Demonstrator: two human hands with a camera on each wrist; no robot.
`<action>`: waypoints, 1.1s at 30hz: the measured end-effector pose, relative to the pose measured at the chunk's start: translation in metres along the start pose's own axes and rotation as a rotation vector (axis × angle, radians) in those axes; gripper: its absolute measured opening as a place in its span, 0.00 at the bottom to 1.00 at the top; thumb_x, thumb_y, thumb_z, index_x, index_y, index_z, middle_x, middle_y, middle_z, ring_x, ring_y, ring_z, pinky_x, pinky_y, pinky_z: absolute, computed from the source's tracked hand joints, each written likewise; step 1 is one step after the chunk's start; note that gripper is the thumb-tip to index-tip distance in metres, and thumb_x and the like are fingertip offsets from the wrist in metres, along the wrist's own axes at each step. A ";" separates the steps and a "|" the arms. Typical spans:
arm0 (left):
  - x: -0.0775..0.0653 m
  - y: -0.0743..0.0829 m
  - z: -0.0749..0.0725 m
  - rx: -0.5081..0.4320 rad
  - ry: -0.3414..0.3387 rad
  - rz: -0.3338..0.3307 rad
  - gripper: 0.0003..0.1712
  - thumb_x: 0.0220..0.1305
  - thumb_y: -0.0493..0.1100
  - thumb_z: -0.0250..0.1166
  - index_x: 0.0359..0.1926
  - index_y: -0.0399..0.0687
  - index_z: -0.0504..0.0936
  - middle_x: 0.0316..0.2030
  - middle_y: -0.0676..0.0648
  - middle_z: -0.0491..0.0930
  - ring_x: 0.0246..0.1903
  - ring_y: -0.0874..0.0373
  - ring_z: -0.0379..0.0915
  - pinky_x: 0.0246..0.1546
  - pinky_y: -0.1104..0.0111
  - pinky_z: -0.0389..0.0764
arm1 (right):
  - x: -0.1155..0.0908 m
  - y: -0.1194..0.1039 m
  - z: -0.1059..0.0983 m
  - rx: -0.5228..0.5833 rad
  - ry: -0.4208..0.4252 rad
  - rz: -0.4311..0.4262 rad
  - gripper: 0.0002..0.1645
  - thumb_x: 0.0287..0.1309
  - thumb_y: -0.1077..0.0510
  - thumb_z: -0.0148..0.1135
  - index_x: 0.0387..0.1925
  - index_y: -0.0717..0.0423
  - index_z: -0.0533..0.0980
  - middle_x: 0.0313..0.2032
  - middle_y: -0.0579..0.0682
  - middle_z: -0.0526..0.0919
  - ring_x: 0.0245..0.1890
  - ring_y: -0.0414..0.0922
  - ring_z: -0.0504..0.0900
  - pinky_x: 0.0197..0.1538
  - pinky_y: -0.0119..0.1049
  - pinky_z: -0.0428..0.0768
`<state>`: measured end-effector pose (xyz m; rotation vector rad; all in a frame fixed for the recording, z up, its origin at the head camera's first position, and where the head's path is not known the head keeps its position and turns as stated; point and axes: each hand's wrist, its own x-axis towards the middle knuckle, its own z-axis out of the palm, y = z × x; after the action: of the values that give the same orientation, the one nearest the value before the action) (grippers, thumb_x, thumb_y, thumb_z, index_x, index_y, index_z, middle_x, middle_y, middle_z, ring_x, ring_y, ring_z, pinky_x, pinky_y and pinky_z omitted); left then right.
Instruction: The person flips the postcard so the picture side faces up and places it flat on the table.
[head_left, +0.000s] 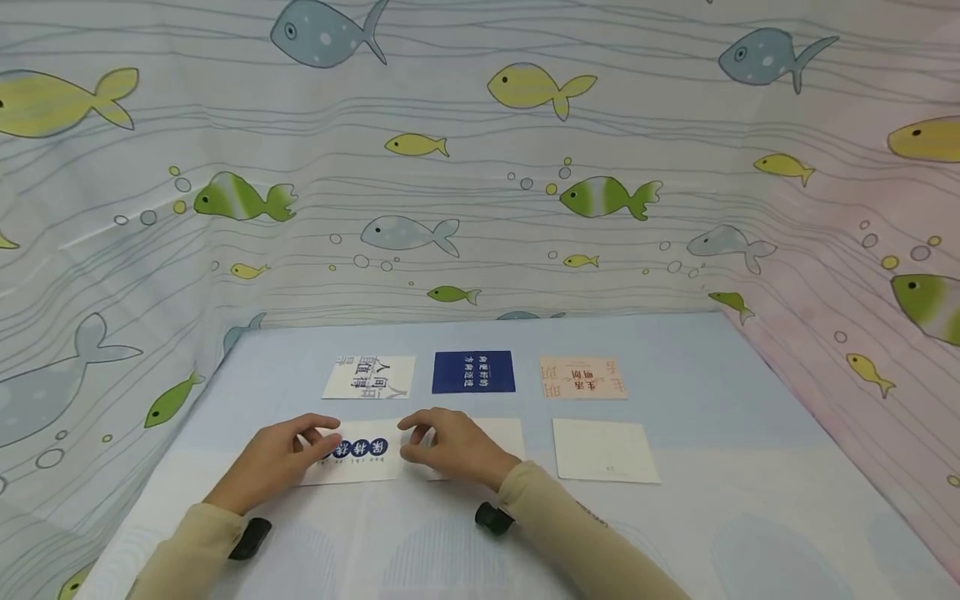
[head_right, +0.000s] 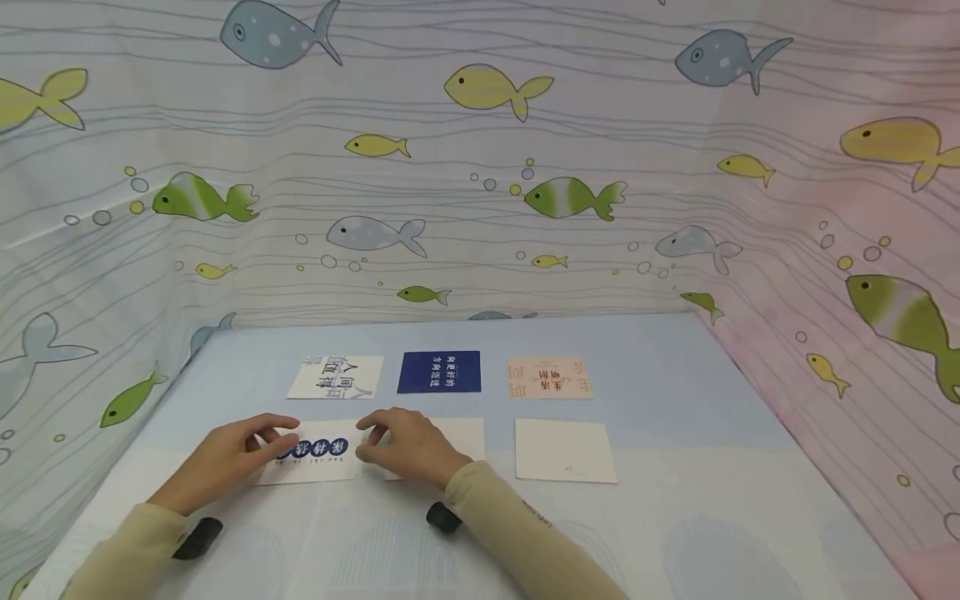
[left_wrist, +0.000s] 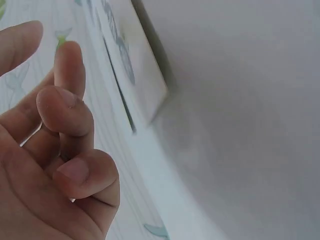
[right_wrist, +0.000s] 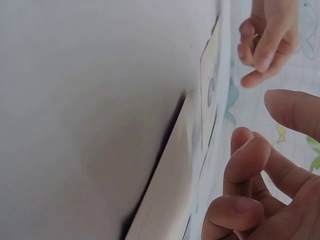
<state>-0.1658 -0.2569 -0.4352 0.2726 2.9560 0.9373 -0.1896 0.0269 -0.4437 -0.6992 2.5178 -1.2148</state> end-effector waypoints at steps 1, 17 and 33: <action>0.002 0.002 0.002 0.000 0.000 0.010 0.24 0.68 0.58 0.67 0.55 0.48 0.84 0.32 0.55 0.78 0.26 0.60 0.69 0.26 0.69 0.70 | -0.001 0.001 -0.002 0.002 0.005 -0.001 0.22 0.63 0.50 0.68 0.58 0.47 0.81 0.36 0.33 0.80 0.32 0.36 0.76 0.39 0.31 0.75; 0.030 0.037 0.034 0.015 -0.024 0.107 0.23 0.63 0.57 0.72 0.53 0.51 0.85 0.32 0.58 0.76 0.25 0.60 0.67 0.27 0.68 0.69 | -0.020 0.026 -0.034 0.053 0.065 0.034 0.30 0.64 0.44 0.68 0.65 0.46 0.76 0.39 0.36 0.81 0.34 0.42 0.80 0.36 0.34 0.78; 0.058 0.062 0.061 0.110 -0.041 0.144 0.28 0.60 0.62 0.72 0.56 0.54 0.84 0.38 0.54 0.77 0.41 0.55 0.73 0.46 0.57 0.76 | -0.045 0.055 -0.069 -0.036 0.136 0.053 0.32 0.63 0.46 0.70 0.66 0.48 0.74 0.40 0.43 0.76 0.30 0.41 0.76 0.30 0.35 0.76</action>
<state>-0.2082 -0.1623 -0.4478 0.5076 2.9870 0.7720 -0.1979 0.1252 -0.4436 -0.5713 2.6564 -1.2409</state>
